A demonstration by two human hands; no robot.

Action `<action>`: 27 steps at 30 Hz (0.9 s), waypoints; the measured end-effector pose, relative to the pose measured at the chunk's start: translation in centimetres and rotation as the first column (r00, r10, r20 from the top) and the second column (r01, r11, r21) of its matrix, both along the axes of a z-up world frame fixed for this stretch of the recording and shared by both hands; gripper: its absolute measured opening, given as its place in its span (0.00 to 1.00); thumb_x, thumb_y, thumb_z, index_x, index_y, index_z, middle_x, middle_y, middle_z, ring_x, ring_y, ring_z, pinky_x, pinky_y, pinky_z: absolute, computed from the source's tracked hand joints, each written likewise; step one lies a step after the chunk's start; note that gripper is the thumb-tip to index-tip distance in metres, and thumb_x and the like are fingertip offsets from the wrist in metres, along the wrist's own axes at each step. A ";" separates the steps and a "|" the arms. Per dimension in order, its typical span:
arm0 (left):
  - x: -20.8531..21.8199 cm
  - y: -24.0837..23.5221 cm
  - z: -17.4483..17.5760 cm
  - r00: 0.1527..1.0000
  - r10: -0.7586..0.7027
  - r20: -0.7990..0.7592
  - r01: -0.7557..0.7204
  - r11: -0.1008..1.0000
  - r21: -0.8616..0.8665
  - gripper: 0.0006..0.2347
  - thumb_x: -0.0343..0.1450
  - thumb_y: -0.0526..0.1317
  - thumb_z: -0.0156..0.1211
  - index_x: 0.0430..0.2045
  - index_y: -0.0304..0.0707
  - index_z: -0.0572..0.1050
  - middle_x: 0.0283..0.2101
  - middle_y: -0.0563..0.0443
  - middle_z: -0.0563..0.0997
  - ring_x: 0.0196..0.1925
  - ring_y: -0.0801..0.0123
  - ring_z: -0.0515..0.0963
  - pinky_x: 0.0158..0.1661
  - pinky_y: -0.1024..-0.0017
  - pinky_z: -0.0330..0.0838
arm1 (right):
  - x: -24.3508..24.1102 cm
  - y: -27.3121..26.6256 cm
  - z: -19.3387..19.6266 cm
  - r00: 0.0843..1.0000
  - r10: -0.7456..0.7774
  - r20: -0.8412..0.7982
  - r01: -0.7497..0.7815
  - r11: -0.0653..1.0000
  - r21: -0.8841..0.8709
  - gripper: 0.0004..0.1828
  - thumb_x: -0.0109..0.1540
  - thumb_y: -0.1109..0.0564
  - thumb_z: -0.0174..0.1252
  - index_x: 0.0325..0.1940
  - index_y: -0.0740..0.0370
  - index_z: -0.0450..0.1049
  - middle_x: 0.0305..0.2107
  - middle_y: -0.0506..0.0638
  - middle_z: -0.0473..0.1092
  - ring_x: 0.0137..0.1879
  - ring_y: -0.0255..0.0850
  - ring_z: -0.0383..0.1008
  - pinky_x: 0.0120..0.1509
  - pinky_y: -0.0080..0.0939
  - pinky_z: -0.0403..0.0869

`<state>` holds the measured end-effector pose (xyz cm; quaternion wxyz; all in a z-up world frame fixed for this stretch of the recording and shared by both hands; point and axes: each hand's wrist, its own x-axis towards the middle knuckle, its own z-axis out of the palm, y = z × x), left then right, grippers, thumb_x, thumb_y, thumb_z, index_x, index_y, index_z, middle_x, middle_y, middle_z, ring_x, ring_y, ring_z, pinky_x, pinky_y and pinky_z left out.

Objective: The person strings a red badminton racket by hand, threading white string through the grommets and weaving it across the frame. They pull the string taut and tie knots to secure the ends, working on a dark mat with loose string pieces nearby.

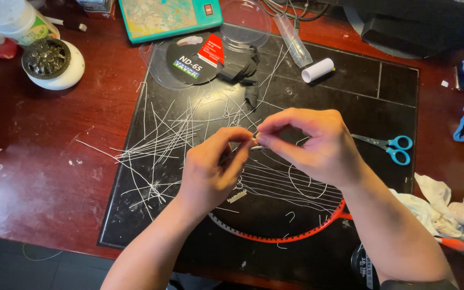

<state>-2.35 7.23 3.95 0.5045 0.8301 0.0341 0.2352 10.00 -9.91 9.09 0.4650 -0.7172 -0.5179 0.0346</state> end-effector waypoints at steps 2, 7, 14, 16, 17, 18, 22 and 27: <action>-0.1 0.1 0.1 0.998 -0.022 0.059 0.023 1.000 -0.004 0.08 0.72 0.30 0.66 0.42 0.37 0.78 0.28 0.53 0.79 0.21 0.75 0.72 0.25 0.76 0.65 | -0.1 0.0 0.0 1.000 -0.009 -0.021 0.009 1.000 -0.006 0.09 0.60 0.66 0.68 0.44 0.68 0.78 0.35 0.50 0.80 0.41 0.33 0.82 0.47 0.30 0.80; -0.2 0.2 0.5 0.988 -0.068 0.140 0.068 0.998 0.006 0.09 0.71 0.29 0.63 0.43 0.37 0.76 0.35 0.53 0.81 0.23 0.76 0.73 0.27 0.77 0.68 | -0.4 0.2 0.2 0.999 -0.018 -0.042 0.018 1.000 -0.005 0.08 0.61 0.66 0.67 0.43 0.68 0.78 0.34 0.50 0.80 0.40 0.32 0.82 0.47 0.30 0.80; -0.2 0.0 0.6 0.983 -0.049 0.174 0.043 0.998 0.037 0.07 0.72 0.29 0.63 0.43 0.38 0.77 0.36 0.54 0.83 0.23 0.77 0.74 0.27 0.77 0.68 | -0.7 0.5 0.2 0.989 -0.026 -0.143 0.026 1.000 -0.003 0.07 0.61 0.66 0.66 0.43 0.70 0.78 0.34 0.49 0.80 0.40 0.31 0.81 0.47 0.30 0.80; -0.2 0.0 0.7 0.984 -0.044 0.176 0.037 0.998 0.042 0.07 0.72 0.29 0.63 0.42 0.38 0.77 0.35 0.54 0.83 0.22 0.77 0.74 0.26 0.77 0.68 | -0.7 0.5 0.2 0.985 -0.044 -0.167 0.042 0.999 -0.015 0.07 0.61 0.66 0.67 0.43 0.69 0.78 0.33 0.49 0.80 0.39 0.31 0.80 0.46 0.29 0.80; -0.2 0.0 0.6 0.984 -0.041 0.173 0.034 0.998 0.044 0.07 0.72 0.29 0.63 0.43 0.38 0.77 0.35 0.54 0.83 0.22 0.77 0.73 0.26 0.77 0.68 | -0.7 0.5 0.2 0.984 -0.046 -0.169 0.047 0.999 0.000 0.08 0.61 0.65 0.67 0.43 0.69 0.77 0.34 0.49 0.80 0.40 0.30 0.81 0.46 0.29 0.79; -0.2 0.0 0.5 0.984 -0.039 0.171 0.031 0.998 0.046 0.07 0.73 0.29 0.63 0.43 0.37 0.77 0.34 0.54 0.82 0.22 0.77 0.73 0.25 0.78 0.67 | -0.8 0.5 0.2 0.984 -0.048 -0.171 0.052 0.999 0.015 0.09 0.61 0.65 0.67 0.43 0.69 0.76 0.34 0.49 0.80 0.41 0.30 0.81 0.47 0.28 0.79; -0.3 0.0 0.3 0.989 -0.020 0.145 0.010 0.997 0.072 0.06 0.73 0.30 0.64 0.42 0.37 0.78 0.30 0.53 0.79 0.22 0.78 0.73 0.25 0.78 0.67 | -0.6 0.2 0.2 0.979 -0.072 -0.192 0.076 0.997 0.013 0.09 0.61 0.64 0.68 0.42 0.69 0.77 0.33 0.48 0.80 0.40 0.30 0.80 0.45 0.27 0.78; -0.4 0.0 0.6 0.985 -0.051 0.167 0.047 0.998 0.031 0.06 0.73 0.30 0.62 0.42 0.36 0.76 0.35 0.55 0.84 0.22 0.79 0.74 0.25 0.79 0.67 | 0.5 -0.4 1.2 0.982 0.127 -0.142 -0.128 0.992 0.001 0.06 0.62 0.66 0.66 0.43 0.68 0.79 0.37 0.50 0.78 0.41 0.33 0.79 0.44 0.29 0.76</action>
